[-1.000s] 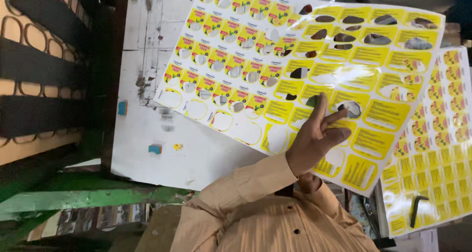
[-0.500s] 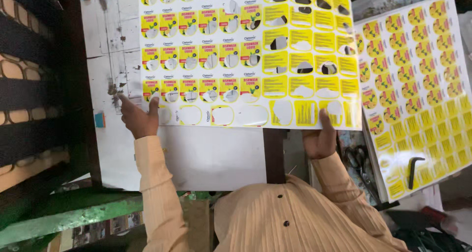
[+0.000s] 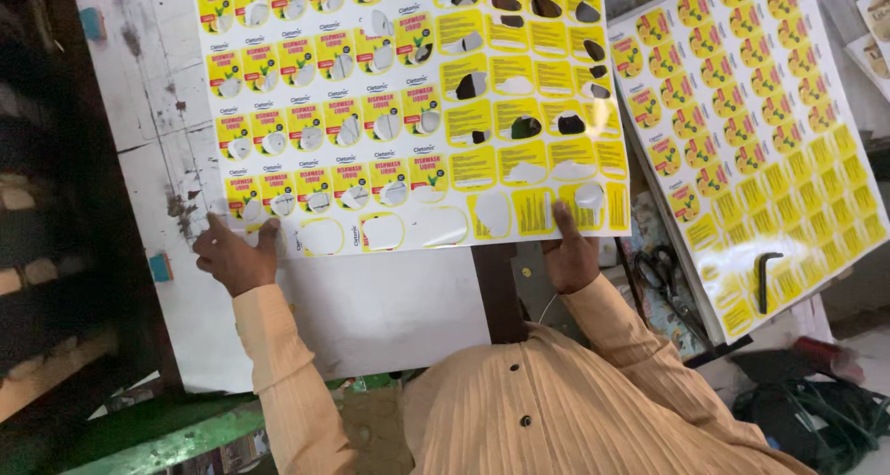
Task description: The person cuts individual stickers from a large printed sheet using a red utility knife. They hold the sheet steady with one hand while tracing the outlines of each sticker with the knife in the other hand, working across multiple rows.
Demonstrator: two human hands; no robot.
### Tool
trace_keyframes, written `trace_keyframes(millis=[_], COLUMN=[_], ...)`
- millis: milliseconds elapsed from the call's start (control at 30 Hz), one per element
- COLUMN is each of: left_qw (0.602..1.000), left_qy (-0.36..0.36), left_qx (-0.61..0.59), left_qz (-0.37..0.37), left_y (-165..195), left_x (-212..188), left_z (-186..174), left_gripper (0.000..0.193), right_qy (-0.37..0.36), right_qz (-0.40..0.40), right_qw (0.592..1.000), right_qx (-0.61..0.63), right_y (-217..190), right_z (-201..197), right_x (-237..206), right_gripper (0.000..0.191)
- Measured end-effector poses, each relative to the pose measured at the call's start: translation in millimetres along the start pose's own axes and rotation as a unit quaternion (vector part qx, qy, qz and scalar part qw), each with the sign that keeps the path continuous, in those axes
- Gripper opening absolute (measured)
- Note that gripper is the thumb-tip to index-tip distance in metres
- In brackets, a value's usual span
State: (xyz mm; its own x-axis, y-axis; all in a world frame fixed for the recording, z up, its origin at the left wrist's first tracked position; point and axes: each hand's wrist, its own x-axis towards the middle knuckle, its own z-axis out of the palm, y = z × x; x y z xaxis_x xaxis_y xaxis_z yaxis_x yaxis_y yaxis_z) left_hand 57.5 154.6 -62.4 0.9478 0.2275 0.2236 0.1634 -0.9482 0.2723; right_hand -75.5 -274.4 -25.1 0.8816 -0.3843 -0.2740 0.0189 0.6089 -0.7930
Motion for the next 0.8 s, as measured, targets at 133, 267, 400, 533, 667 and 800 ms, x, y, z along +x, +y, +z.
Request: trace_keyframes(millis=[133,267,400,533,667,800], left_qw=[0.996,0.964,0.900,0.679,0.578,0.553], left_qy=[-0.066,-0.161,-0.152,-0.108,-0.170,-0.235], left_qx=[-0.044,-0.179,-0.383,-0.709,-0.784,-0.777], left_qz=[-0.046,-0.115,-0.144,-0.158,-0.153,-0.188], left_y=[-9,-8,-6,-27,-57,-77], left_x=[5,17,18,-9,-23,-30], left_z=[5,1,-13,-30,-25,-22], left_gripper=[0.102,0.074,0.045,0.046,0.057,0.069], right_qy=[0.023,0.025,0.022,0.022,0.035,0.041], right_qz=[0.040,0.048,0.026,0.071,0.111,0.123], right_qw=[0.999,0.998,0.999,0.994,0.983,0.990], right_qx=[0.009,0.012,0.017,0.080,0.142,0.046], right_y=[2,2,-1,-11,-18,-23], right_z=[-2,-2,0,-6,-22,-39], right_x=[2,4,4,4,6,15], right_gripper=[0.041,0.041,0.044,0.051,0.059,0.060])
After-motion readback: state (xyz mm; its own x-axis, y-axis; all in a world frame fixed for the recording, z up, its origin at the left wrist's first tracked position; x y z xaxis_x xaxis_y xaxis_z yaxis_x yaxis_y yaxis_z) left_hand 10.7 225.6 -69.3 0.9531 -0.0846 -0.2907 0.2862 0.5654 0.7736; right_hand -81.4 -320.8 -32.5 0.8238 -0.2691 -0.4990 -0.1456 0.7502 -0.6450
